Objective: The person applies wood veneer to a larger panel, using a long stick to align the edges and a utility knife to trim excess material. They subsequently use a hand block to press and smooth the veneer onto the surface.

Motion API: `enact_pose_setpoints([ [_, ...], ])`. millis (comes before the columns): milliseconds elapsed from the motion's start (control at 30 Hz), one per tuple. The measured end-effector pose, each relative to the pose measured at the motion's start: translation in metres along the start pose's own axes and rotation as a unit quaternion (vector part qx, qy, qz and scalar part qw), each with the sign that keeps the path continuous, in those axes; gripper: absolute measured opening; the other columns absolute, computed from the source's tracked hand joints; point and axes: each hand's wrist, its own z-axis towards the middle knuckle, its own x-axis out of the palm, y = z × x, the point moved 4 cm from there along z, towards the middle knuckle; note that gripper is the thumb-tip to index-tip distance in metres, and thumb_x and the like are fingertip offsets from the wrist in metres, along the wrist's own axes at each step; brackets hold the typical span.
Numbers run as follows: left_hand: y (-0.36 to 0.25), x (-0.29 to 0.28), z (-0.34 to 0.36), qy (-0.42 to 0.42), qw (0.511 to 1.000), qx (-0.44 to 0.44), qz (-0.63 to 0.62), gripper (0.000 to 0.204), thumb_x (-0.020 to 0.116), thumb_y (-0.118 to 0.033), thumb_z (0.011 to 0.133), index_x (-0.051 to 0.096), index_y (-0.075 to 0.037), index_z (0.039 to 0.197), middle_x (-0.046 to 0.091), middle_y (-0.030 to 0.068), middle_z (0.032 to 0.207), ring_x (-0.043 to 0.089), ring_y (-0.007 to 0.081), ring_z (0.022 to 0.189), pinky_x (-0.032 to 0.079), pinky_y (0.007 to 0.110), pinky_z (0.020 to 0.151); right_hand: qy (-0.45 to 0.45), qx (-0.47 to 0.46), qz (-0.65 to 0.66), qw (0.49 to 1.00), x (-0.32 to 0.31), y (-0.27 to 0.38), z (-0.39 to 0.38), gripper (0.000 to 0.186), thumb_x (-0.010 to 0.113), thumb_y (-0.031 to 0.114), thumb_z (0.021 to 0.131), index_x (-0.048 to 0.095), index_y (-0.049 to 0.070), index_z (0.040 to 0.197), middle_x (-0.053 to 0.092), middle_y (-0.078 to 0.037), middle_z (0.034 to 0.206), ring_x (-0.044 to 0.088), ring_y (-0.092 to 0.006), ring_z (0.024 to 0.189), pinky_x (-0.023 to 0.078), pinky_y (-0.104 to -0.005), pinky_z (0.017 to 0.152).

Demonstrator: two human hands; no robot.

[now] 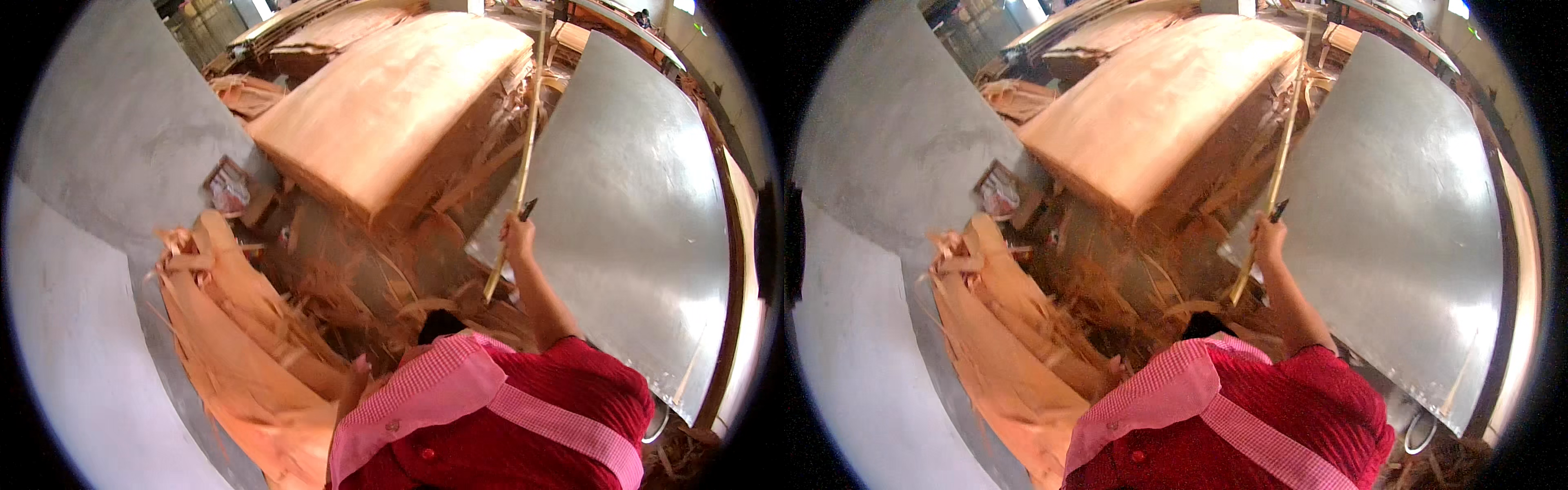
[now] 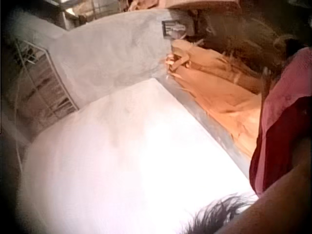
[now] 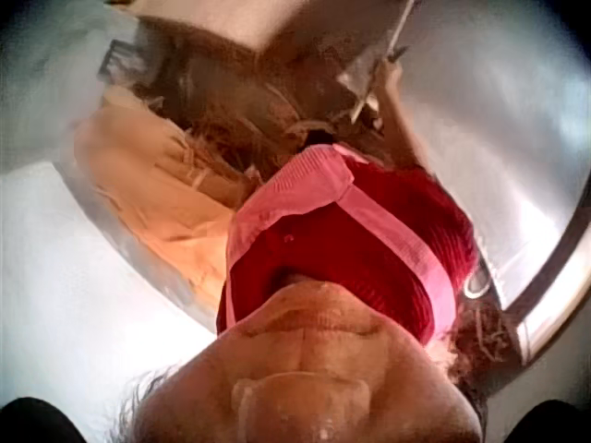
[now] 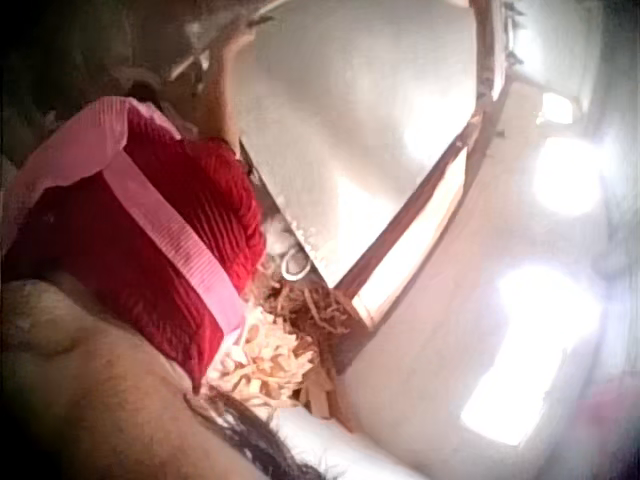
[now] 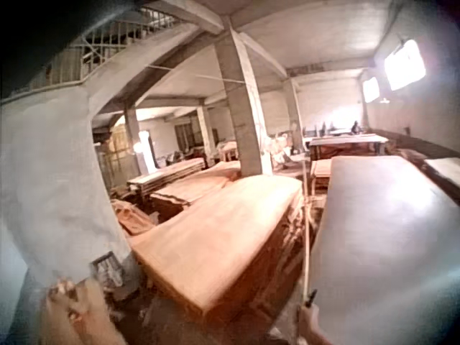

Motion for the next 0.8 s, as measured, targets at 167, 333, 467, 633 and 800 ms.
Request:
enact_pose_setpoints([
  [167,0.052,-0.142,0.103,0.008,0.999,-0.049,0.024,0.037,0.052,-0.026,0.082,0.050,-0.005,0.112,0.049,0.0177,0.114,0.046,0.0343,0.105,0.039,0.045,0.085,0.004,0.106,0.073,0.992,0.222,-0.030,0.018,0.012,0.056,0.007,0.081,0.049,0.000,0.087,0.049,-0.003,0.061,0.042,-0.0111,0.044,0.034,-0.0259,0.039],
  [333,0.144,-0.253,0.184,-0.010,0.987,-0.160,0.008,0.037,0.051,-0.026,0.082,0.051,-0.004,0.112,0.050,0.0182,0.113,0.047,0.0343,0.104,0.039,0.044,0.085,0.051,0.109,0.040,0.992,0.388,-0.067,0.049,0.009,0.057,0.007,0.079,0.049,0.003,0.079,0.046,-0.002,0.055,0.041,-0.0117,0.041,0.036,-0.0276,0.038],
  [467,0.227,-0.333,0.243,-0.020,0.970,-0.243,-0.005,0.036,0.051,-0.025,0.082,0.051,-0.004,0.111,0.051,0.0186,0.112,0.048,0.0343,0.103,0.040,0.043,0.085,0.040,0.147,0.020,0.988,0.506,-0.134,0.080,0.014,0.058,0.010,0.079,0.048,0.004,0.071,0.044,-0.001,0.052,0.042,-0.0121,0.038,0.035,-0.0262,0.035],
  [633,0.295,-0.456,0.364,-0.014,0.968,-0.250,0.010,0.036,0.051,-0.025,0.082,0.051,-0.003,0.111,0.052,0.0191,0.110,0.048,0.0343,0.102,0.040,0.042,0.084,0.018,0.205,-0.061,0.977,0.593,-0.255,0.125,0.015,0.060,0.015,0.079,0.051,0.004,0.075,0.045,-0.002,0.052,0.044,-0.0144,0.040,0.036,-0.0286,0.035],
  [800,0.268,-0.598,0.526,-0.055,0.993,-0.098,0.032,0.036,0.050,-0.025,0.083,0.052,-0.002,0.110,0.053,0.0196,0.109,0.049,0.0342,0.101,0.041,0.040,0.084,-0.011,0.260,-0.094,0.961,0.700,-0.267,0.139,0.025,0.061,0.028,0.079,0.048,0.008,0.070,0.042,-0.001,0.050,0.041,-0.0142,0.040,0.035,-0.0284,0.037],
])
